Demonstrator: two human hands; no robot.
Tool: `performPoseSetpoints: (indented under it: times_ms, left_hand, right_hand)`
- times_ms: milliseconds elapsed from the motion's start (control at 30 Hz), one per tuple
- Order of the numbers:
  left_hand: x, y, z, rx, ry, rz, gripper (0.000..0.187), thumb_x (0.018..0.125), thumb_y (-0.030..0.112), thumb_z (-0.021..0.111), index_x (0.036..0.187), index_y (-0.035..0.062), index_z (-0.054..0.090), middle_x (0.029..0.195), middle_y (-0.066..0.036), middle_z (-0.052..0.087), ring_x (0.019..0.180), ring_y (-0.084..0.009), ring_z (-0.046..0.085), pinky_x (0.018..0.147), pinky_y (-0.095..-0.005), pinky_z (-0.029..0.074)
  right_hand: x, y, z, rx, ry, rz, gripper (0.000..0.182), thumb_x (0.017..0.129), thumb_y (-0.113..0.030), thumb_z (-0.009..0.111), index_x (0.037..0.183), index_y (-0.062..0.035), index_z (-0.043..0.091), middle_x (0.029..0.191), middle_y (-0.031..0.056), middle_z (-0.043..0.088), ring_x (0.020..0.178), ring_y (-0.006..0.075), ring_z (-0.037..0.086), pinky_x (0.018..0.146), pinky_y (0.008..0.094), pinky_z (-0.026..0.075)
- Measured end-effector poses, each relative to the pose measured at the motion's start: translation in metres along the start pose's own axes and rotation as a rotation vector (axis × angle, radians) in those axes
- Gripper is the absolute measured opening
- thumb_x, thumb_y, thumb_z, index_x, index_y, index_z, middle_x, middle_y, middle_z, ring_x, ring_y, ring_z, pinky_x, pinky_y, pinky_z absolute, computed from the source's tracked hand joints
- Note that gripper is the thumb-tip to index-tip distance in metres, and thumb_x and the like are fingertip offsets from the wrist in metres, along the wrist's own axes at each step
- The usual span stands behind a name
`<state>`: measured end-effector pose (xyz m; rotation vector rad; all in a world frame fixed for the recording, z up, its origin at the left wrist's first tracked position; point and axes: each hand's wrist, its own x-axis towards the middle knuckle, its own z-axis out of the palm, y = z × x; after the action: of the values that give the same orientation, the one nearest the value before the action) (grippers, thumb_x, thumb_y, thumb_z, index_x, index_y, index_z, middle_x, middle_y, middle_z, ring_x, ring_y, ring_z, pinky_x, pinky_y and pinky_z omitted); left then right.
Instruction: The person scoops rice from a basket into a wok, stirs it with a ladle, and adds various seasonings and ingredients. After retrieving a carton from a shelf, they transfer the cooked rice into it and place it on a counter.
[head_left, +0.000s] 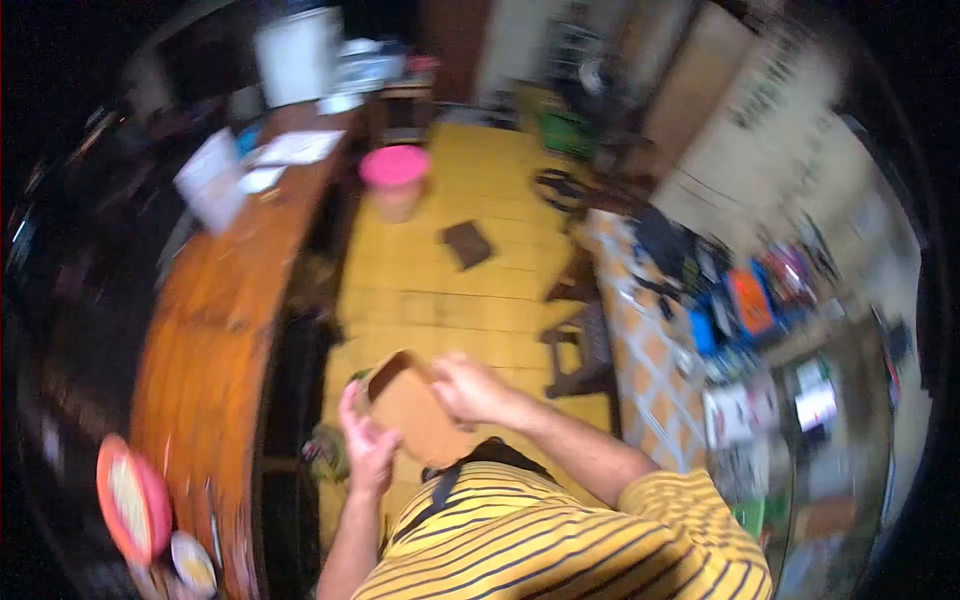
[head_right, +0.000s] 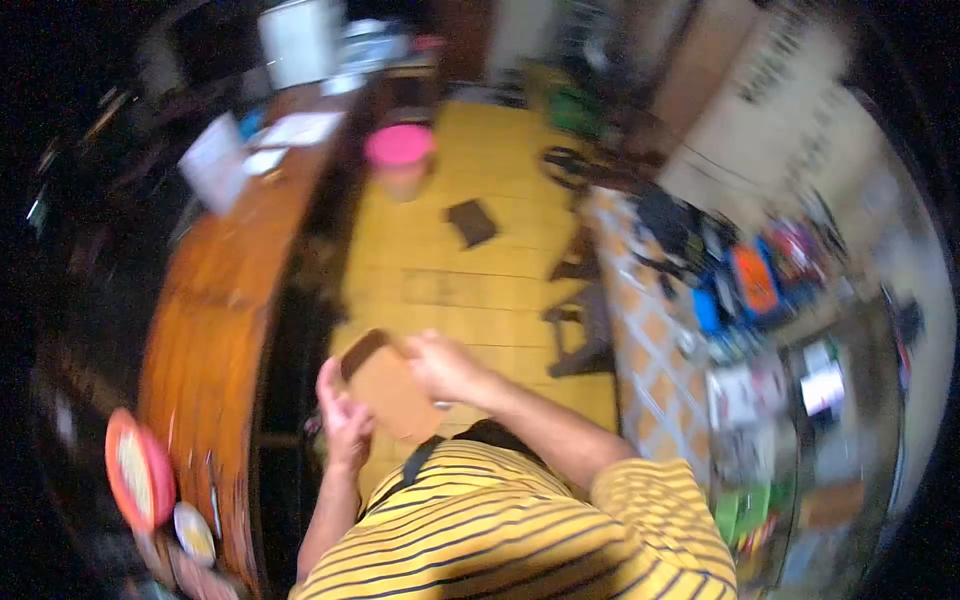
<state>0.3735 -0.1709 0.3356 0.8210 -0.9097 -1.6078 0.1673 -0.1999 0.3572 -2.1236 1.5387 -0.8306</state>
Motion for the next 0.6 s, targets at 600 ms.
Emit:
performPoseSetpoints:
  times_ms: [600]
  left_hand:
    - [0.026, -0.156, 0.242, 0.161, -1.150, -0.564, 0.109, 0.066, 0.052, 0.083, 0.145, 0.0021, 0.026, 0.128, -0.012, 0.052, 0.120, -0.0251, 0.051, 0.098, -0.0403, 0.045]
  right_hand:
    - [-0.313, 0.068, -0.149, 0.129, 0.709, 0.684, 0.017, 0.084, -0.007, 0.056, 0.087, 0.0000, 0.041, 0.067, 0.0141, 0.048, 0.058, 0.0248, 0.047, 0.053, 0.0416, 0.037]
